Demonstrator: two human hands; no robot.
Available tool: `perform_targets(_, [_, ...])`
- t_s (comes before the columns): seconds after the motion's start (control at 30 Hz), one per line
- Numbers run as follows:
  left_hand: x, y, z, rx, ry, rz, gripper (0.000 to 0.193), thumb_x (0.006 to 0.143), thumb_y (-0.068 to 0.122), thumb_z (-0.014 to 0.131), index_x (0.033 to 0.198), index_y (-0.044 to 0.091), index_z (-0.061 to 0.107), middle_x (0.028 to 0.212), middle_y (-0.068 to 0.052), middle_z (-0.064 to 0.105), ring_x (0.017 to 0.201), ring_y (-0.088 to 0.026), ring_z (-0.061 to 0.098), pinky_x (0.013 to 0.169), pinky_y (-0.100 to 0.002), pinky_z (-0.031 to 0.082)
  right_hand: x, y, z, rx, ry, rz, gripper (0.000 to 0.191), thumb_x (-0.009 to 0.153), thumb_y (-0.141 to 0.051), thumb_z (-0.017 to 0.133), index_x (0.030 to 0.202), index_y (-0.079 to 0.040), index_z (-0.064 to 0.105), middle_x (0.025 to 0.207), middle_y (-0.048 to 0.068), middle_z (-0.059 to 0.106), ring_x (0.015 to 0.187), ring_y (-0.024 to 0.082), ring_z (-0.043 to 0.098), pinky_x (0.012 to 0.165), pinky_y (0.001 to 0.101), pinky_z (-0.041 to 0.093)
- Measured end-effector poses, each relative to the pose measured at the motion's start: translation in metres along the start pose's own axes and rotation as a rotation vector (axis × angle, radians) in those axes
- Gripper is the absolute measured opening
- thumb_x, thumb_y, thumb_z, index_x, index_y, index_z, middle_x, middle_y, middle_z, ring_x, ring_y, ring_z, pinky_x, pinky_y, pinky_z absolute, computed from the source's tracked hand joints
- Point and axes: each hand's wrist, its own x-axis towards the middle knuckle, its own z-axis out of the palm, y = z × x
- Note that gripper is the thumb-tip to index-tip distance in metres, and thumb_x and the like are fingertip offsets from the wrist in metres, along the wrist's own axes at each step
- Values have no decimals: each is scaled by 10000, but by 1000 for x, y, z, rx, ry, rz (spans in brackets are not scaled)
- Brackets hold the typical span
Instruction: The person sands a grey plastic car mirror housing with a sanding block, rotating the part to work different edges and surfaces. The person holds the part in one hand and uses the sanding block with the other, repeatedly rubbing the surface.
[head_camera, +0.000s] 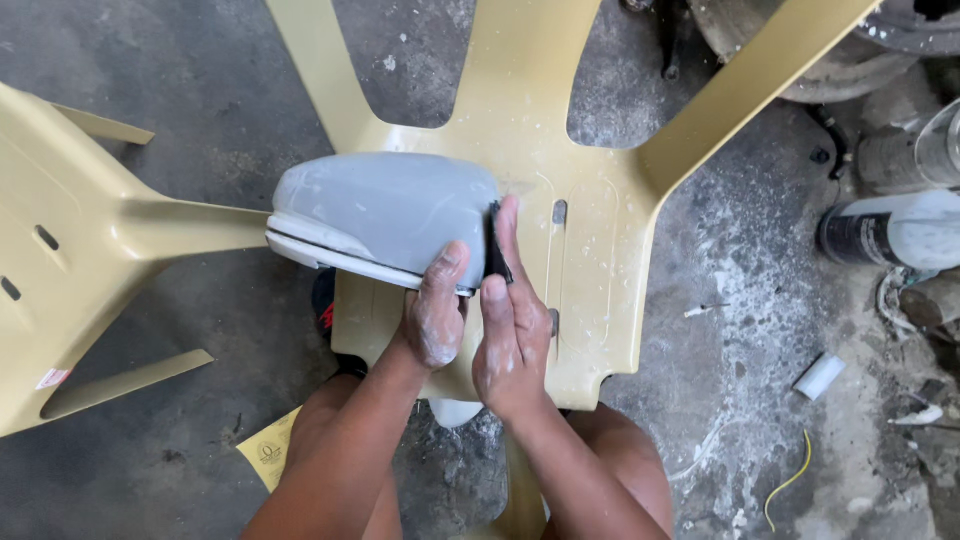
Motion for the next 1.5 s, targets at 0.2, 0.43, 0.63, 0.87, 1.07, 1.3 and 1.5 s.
perform_targets(0.2, [-6, -10, 10, 202, -74, 18, 397, 1133, 269, 529, 1315, -82, 560, 1226, -106, 561, 1179, -213, 498, 1078, -371, 422, 10, -3, -4, 6, 32, 58, 619, 1141, -408, 367, 1545, 57, 430, 1663, 249, 392, 1594, 339, 334, 1330, 418, 215])
perform_targets(0.43, [-1, -13, 10, 452, -126, 161, 397, 1095, 299, 485, 1312, -21, 573, 1288, -95, 610, 1195, -206, 565, 1070, -363, 454, 0, -2, -11, 169, 31, 256, 673, 1095, -461, 362, 1572, -1, 481, 1532, 253, 585, 1366, 353, 524, 1239, 413, 336])
perform_targets(0.63, [0, -4, 19, 455, -133, 203, 474, 1103, 353, 401, 1386, 3, 549, 1378, -75, 602, 1292, -186, 556, 1142, -336, 416, 2, -11, -6, 68, -4, 91, 698, 1117, -471, 380, 1527, 91, 443, 1678, 254, 346, 1607, 318, 269, 1320, 392, 161])
perform_targets(0.87, [-7, 0, 11, 437, -189, 179, 352, 1169, 290, 459, 1219, -26, 606, 1187, -102, 632, 1114, -197, 575, 1016, -347, 505, -5, -2, -8, 254, -16, 131, 650, 1115, -420, 425, 1539, 73, 436, 1663, 233, 400, 1586, 301, 345, 1319, 392, 205])
perform_targets(1.07, [8, 22, -16, -59, 109, 188, 387, 1089, 229, 514, 1380, -26, 529, 1383, -133, 557, 1287, -209, 542, 1149, -378, 446, -29, 26, -11, 799, 71, 258, 624, 1104, -340, 522, 1506, 134, 471, 1563, 327, 467, 1469, 411, 439, 1245, 484, 304])
perform_targets(1.3, [-20, 26, 8, 111, -87, 105, 516, 1058, 293, 495, 1441, -53, 503, 1504, -168, 527, 1378, -237, 521, 1205, -384, 387, -8, -1, 5, 14, -18, -92, 576, 1163, -352, 369, 1554, 68, 420, 1692, 237, 349, 1641, 343, 275, 1376, 449, 178])
perform_targets(1.5, [-8, 14, 6, 342, -205, 209, 438, 1139, 293, 475, 1403, -49, 543, 1324, -169, 595, 1250, -261, 559, 1133, -415, 470, 4, -8, 7, 122, -22, -23, 541, 1162, -333, 346, 1570, 18, 408, 1696, 245, 335, 1642, 362, 252, 1378, 468, 182])
